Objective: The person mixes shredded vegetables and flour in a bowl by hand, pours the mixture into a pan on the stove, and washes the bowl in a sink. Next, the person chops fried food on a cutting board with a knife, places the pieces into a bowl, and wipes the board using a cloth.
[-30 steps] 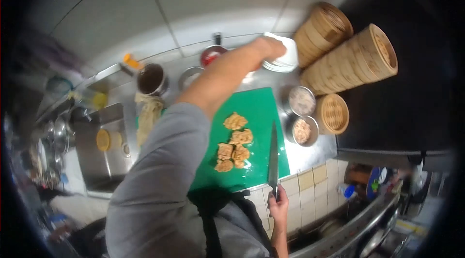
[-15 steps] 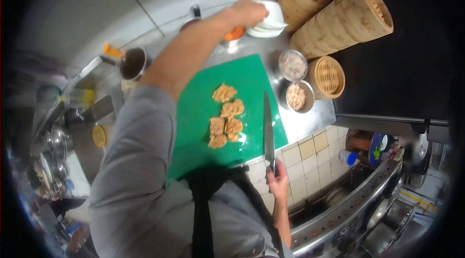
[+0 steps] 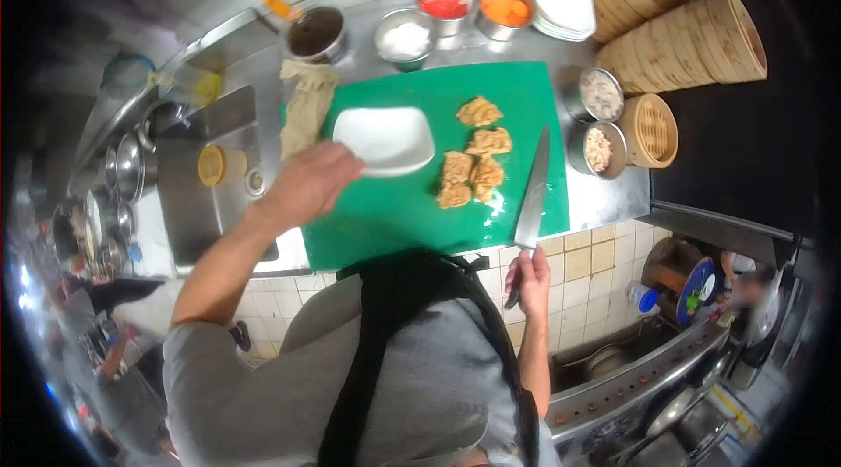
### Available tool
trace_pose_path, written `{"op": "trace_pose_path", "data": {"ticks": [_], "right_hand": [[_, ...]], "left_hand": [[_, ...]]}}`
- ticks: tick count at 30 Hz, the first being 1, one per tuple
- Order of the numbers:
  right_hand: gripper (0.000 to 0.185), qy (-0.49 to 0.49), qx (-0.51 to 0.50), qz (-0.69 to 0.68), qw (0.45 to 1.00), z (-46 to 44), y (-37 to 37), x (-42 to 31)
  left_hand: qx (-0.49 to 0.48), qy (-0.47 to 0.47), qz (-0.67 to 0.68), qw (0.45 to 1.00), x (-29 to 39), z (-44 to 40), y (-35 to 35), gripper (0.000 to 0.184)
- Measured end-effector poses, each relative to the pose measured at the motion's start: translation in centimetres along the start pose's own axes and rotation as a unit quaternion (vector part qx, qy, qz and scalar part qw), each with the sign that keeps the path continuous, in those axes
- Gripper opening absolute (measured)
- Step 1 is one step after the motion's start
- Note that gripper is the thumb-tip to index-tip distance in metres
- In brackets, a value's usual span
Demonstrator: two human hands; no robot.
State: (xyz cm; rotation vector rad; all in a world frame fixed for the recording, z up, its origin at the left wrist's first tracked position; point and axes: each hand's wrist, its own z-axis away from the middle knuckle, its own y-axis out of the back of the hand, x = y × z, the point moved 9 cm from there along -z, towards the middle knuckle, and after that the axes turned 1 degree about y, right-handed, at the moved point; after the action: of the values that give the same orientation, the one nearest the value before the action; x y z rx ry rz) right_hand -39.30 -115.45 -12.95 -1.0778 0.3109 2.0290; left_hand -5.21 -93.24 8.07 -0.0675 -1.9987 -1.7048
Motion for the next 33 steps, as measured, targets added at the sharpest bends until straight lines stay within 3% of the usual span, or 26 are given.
{"op": "trace_pose_path", "data": {"ticks": [6, 9, 14, 15, 17, 18, 21, 24, 28, 30, 33], "right_hand": [[0.021, 0.086, 0.035, 0.108, 0.99, 1.2, -1.3, -3.0], [0.027, 0.108, 0.049, 0.153, 0.981, 3.2, -2.7, -4.5], [0.026, 0.15, 0.045, 0.196, 0.968, 5.2, -5.0, -5.0], [0.029, 0.144, 0.06, 0.204, 0.966, 5.5, -4.9, -4.5], [0.031, 0.141, 0.036, 0.246, 0.958, 6.3, -5.9, -4.8], [0.032, 0.125, 0.031, 0.263, 0.956, 6.8, -6.5, -5.1], [0.037, 0.121, 0.015, 0.308, 0.944, 6.9, -6.2, -5.1], [0.038, 0.116, 0.01, 0.289, 0.95, 6.7, -4.5, -5.0], [0.04, 0.13, 0.001, 0.265, 0.955, 6.2, -0.6, -5.3], [0.039, 0.124, -0.004, 0.249, 0.96, 5.6, 1.6, -4.9], [0.039, 0.121, -0.024, 0.234, 0.964, 4.8, 4.2, -4.4]], "left_hand": [[-0.009, 0.008, -0.05, 0.999, -3.4, 11.2, -5.5, 0.028], [0.027, -0.007, -0.062, 0.998, -5.0, 13.0, -5.7, 0.033], [-0.042, 0.017, -0.044, 0.998, -5.6, 14.6, -7.4, 0.033], [-0.038, 0.005, -0.035, 0.999, -5.0, 14.2, -7.4, 0.033], [0.093, 0.014, -0.028, 0.995, -2.6, 13.0, -4.3, 0.034], [0.096, 0.001, -0.016, 0.995, -1.3, 12.2, -5.2, 0.034], [0.075, 0.124, 0.178, 0.973, 0.5, 8.6, -7.5, 0.044], [0.08, 0.19, 0.261, 0.943, 2.6, 3.7, -12.3, 0.051], [0.098, 0.211, 0.302, 0.925, 4.3, -1.8, -18.0, 0.056], [0.143, 0.24, 0.345, 0.896, 4.4, -3.2, -19.0, 0.053], [0.158, 0.246, 0.337, 0.895, 5.6, -5.3, -19.9, 0.049]]}}
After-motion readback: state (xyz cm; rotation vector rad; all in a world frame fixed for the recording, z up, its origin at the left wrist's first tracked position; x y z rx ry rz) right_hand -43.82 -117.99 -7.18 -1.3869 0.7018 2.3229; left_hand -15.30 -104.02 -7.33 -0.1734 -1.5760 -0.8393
